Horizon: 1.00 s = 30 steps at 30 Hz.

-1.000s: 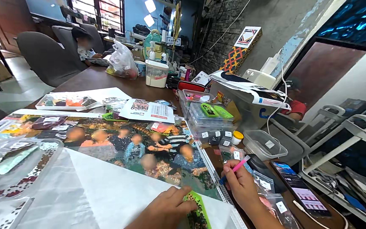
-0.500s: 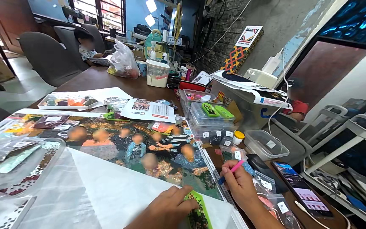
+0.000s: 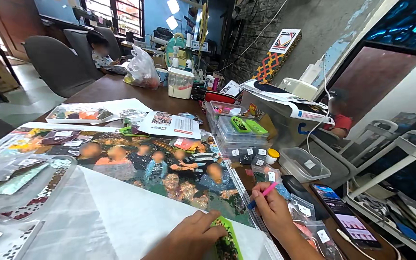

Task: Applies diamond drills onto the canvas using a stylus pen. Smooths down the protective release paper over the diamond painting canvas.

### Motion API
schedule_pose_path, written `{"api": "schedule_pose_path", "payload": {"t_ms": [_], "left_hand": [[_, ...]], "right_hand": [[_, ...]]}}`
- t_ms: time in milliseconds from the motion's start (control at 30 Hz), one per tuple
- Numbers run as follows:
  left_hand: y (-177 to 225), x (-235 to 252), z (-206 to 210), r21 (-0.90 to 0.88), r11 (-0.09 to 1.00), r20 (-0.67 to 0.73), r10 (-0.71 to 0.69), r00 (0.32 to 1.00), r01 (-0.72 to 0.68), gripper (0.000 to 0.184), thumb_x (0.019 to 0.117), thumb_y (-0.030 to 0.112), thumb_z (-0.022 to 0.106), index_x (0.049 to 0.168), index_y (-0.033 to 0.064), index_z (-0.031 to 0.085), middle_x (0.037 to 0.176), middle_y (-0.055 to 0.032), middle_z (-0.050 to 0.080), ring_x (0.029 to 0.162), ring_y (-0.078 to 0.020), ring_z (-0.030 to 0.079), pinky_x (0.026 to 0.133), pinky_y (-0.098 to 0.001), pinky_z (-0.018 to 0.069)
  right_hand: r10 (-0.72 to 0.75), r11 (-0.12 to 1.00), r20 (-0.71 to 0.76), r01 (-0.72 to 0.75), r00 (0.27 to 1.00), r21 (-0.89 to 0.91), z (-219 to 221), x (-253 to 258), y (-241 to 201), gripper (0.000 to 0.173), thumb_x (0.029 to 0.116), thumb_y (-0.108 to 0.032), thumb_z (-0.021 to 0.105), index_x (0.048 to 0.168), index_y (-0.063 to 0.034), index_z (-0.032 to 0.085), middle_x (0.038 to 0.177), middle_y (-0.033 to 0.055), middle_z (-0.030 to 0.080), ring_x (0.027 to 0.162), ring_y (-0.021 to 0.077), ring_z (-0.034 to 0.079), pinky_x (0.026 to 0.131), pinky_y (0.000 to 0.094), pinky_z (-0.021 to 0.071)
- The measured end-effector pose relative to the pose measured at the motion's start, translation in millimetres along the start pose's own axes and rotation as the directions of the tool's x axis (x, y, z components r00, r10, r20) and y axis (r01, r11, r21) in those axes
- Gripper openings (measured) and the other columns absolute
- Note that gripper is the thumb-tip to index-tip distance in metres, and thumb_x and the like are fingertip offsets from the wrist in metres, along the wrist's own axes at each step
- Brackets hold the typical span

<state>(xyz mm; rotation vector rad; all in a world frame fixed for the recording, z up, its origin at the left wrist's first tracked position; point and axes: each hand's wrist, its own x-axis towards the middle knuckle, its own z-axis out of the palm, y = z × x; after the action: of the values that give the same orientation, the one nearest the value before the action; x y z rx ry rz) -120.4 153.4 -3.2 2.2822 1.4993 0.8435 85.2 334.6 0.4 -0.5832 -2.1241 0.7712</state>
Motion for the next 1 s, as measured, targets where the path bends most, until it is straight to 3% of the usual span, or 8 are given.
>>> {"api": "schedule_pose_path", "payload": {"t_ms": [367, 667, 867, 1000], "left_hand": [[-0.1, 0.5, 0.8, 0.01, 1.0, -0.008, 0.007, 1.0, -0.007, 0.059, 0.0874, 0.049, 0.074, 0.127, 0.0053, 0.067, 0.142, -0.0264, 0.056, 0.114, -0.0433, 0.063, 0.091, -0.0532, 0.0528], [-1.8, 0.4, 1.7, -0.006, 1.0, -0.029, 0.009, 1.0, -0.009, 0.057, 0.0861, 0.046, 0.077, 0.126, 0.006, 0.068, 0.141, -0.0272, 0.057, 0.111, -0.044, 0.064, 0.087, -0.0544, 0.054], [-1.2, -0.3, -0.8, -0.03, 0.999, -0.034, 0.017, 0.999, -0.018, 0.056, 0.0852, 0.042, 0.079, 0.125, 0.0039, 0.069, 0.14, -0.0301, 0.057, 0.108, -0.0438, 0.066, 0.089, -0.0524, 0.0534], [-2.6, -0.6, -0.8, -0.02, 0.999, -0.025, 0.027, 0.999, -0.028, 0.056, 0.0853, 0.042, 0.079, 0.125, 0.0035, 0.069, 0.14, -0.0311, 0.057, 0.108, -0.0443, 0.066, 0.09, -0.0522, 0.0533]], "right_hand": [[-0.102, 0.98, 0.118, 0.12, 0.988, -0.158, -1.2, -0.9, -2.8, 0.036, 0.1099, -0.032, 0.041, 0.108, -0.0001, 0.058, 0.076, 0.0034, 0.06, 0.06, 0.0035, 0.055, 0.057, 0.0192, 0.0499], [-0.184, 0.938, 0.085, 0.201, 0.979, -0.282, 6.3, -2.3, -8.2, 0.037, 0.1096, -0.034, 0.041, 0.097, -0.0043, 0.06, 0.069, 0.0035, 0.055, 0.058, 0.0064, 0.053, 0.055, 0.02, 0.048], [0.018, 0.996, -0.037, -0.021, 0.999, -0.091, 4.7, -0.1, -7.4, 0.031, 0.1066, -0.025, 0.046, 0.097, -0.0013, 0.062, 0.07, -0.0013, 0.058, 0.057, 0.0, 0.052, 0.054, 0.017, 0.0463], [0.129, 0.991, -0.035, -0.13, 0.991, -0.035, 4.4, 0.8, -9.5, 0.026, 0.1052, -0.023, 0.047, 0.098, -0.0021, 0.062, 0.072, -0.0022, 0.058, 0.057, 0.0, 0.053, 0.054, 0.0173, 0.047]]}}
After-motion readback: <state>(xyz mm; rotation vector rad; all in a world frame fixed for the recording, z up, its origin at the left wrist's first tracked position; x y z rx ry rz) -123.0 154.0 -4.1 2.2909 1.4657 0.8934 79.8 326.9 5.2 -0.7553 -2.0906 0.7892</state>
